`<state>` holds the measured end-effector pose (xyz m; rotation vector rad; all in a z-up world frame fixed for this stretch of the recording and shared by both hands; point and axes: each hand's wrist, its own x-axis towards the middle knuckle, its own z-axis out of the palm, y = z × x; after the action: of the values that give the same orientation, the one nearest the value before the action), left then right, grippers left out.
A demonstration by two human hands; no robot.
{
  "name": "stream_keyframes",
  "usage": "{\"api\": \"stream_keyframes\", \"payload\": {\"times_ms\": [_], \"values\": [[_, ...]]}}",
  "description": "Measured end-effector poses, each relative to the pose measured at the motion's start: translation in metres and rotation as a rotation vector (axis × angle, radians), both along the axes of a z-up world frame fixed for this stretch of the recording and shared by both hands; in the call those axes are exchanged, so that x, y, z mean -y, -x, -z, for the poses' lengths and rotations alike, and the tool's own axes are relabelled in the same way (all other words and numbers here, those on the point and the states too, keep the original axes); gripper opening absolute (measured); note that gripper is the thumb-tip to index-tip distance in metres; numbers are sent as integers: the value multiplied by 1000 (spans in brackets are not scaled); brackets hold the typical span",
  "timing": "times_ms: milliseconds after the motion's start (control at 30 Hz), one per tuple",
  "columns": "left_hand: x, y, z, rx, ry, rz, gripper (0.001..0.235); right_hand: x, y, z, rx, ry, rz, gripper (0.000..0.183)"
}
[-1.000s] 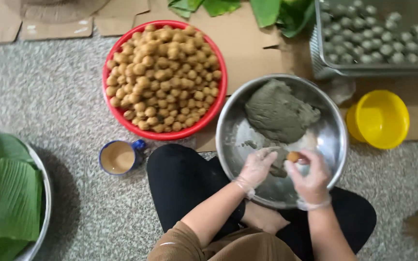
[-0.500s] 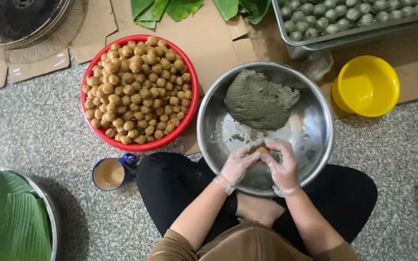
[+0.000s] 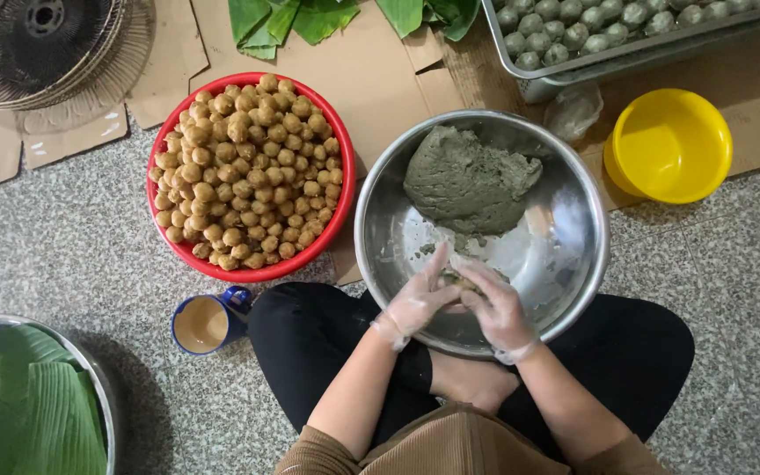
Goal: Preparing filled dough balls by wrapping green paste around small brown fillings and rolling them into spheres.
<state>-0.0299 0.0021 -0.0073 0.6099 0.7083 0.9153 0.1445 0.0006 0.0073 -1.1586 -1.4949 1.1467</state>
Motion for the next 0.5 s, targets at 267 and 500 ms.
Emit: {"api": "stream_keyframes", "payload": {"times_ms": [267, 500], "values": [[2, -11, -58, -190, 77, -19, 61, -6, -5, 27, 28, -28, 2, 32], [9, -20, -18, -279, 247, -107, 29, 3, -4, 23, 178, -136, -19, 63]]}}
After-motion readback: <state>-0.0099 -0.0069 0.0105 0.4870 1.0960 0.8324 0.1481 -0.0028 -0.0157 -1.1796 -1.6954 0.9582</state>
